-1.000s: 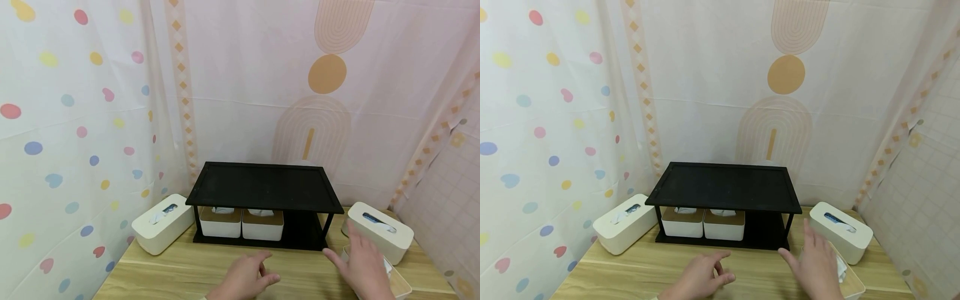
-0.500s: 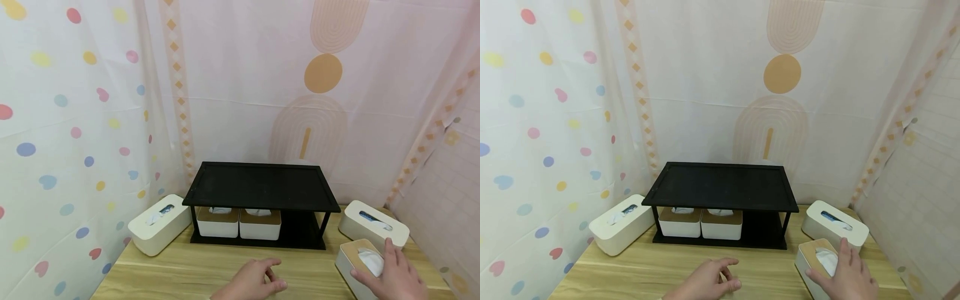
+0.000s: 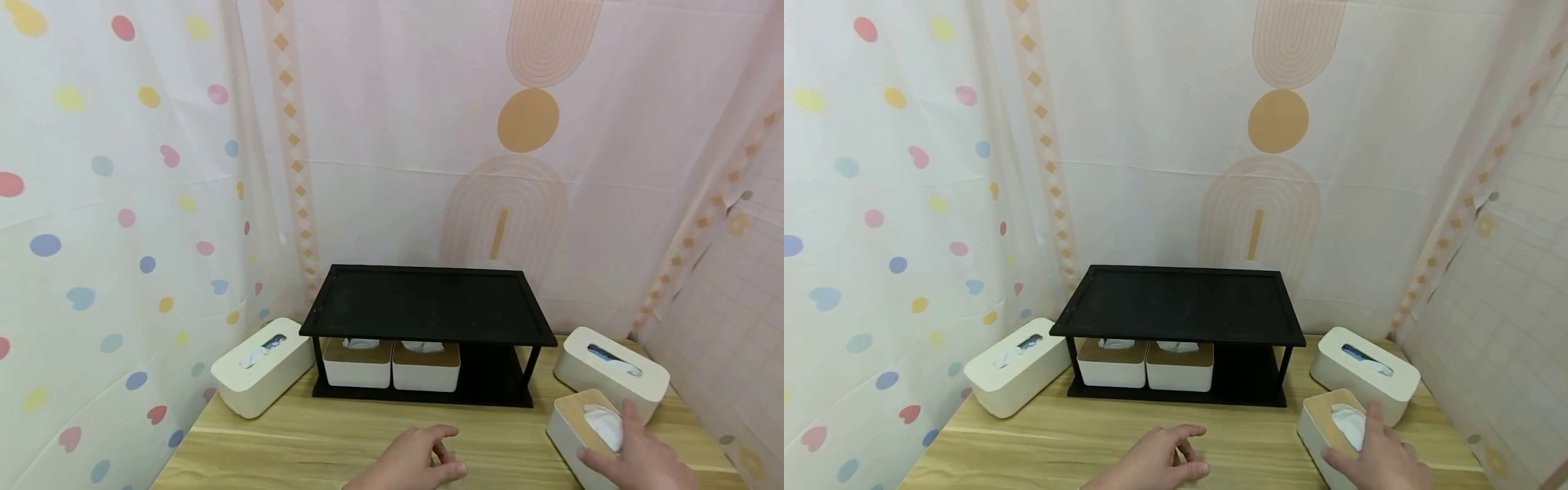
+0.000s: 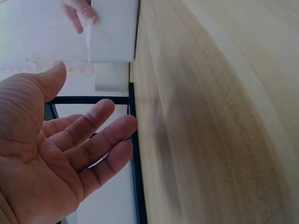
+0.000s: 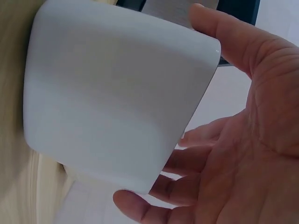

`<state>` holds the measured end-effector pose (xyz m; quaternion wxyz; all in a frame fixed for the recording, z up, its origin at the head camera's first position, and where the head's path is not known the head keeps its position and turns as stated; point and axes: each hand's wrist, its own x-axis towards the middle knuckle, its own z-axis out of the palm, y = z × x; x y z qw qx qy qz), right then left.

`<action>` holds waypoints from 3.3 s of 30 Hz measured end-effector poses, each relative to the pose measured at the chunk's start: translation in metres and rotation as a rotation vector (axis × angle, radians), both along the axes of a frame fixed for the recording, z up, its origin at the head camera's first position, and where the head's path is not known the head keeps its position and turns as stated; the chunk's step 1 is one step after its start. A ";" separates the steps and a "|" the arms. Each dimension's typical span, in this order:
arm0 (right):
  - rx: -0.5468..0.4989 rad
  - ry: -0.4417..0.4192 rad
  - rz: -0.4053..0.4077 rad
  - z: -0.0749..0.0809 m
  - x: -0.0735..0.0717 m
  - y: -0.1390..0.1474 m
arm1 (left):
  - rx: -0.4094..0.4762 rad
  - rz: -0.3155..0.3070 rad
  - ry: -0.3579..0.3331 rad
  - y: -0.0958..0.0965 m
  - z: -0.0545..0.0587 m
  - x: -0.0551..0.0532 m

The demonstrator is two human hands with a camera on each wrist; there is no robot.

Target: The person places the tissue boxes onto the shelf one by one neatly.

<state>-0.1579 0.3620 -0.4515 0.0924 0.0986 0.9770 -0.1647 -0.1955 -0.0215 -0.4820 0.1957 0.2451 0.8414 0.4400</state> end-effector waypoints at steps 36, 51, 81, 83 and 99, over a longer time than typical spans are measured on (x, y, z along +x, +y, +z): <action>-0.377 0.186 0.475 -0.007 -0.022 -0.069 | 0.110 0.123 0.069 0.000 -0.008 -0.003; -1.062 -0.348 0.430 -0.037 -0.029 -0.020 | 0.342 0.163 -0.483 0.006 -0.021 -0.011; -0.954 -0.219 0.454 -0.042 -0.040 -0.011 | 0.415 0.171 -0.514 0.019 -0.025 -0.013; -0.927 -0.186 0.473 -0.042 -0.042 -0.012 | 0.415 0.186 -0.509 0.021 -0.026 -0.015; -0.927 -0.066 0.451 -0.037 -0.064 -0.017 | 0.464 0.300 -0.442 0.041 -0.031 -0.032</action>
